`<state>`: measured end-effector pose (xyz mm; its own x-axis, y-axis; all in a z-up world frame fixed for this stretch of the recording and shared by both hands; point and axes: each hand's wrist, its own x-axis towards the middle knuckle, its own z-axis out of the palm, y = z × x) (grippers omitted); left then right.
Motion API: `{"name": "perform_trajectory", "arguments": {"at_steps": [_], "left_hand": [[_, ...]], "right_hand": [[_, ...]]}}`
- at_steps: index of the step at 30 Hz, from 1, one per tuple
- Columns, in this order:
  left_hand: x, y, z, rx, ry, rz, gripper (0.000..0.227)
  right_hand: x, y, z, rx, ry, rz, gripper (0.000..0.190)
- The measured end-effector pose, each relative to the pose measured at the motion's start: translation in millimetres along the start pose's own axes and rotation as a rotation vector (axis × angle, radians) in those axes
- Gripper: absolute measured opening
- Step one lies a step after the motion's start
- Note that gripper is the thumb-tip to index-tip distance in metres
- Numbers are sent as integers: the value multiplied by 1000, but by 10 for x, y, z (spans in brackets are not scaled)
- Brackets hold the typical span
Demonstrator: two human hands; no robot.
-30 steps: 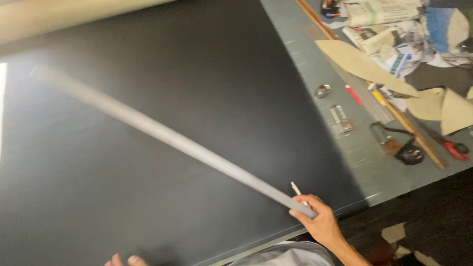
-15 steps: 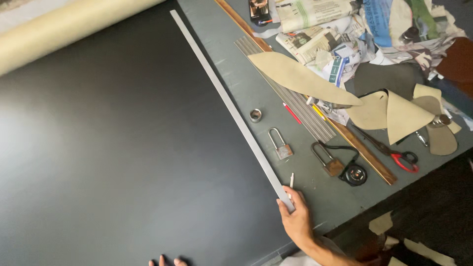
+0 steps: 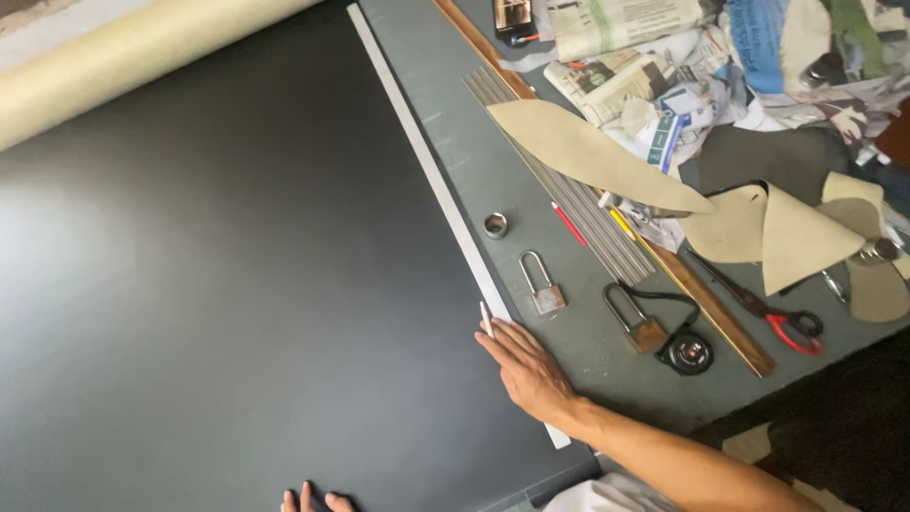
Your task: The person places a newspaper strip on a large dark sheet and secures it with a metal weight. They then use a flexible measuring tape and a white marker to measure and mark multiple points along the sheet's edge and across its surface.
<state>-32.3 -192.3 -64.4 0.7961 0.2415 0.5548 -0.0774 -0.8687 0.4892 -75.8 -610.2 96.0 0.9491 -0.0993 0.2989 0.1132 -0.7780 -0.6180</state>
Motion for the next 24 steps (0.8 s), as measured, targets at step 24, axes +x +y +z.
{"name": "perform_trajectory", "arguments": {"at_steps": [24], "left_hand": [[30,155,57,53,-31,-94,43]], "right_hand": [[482,452,-75,28,117,95,64]]}}
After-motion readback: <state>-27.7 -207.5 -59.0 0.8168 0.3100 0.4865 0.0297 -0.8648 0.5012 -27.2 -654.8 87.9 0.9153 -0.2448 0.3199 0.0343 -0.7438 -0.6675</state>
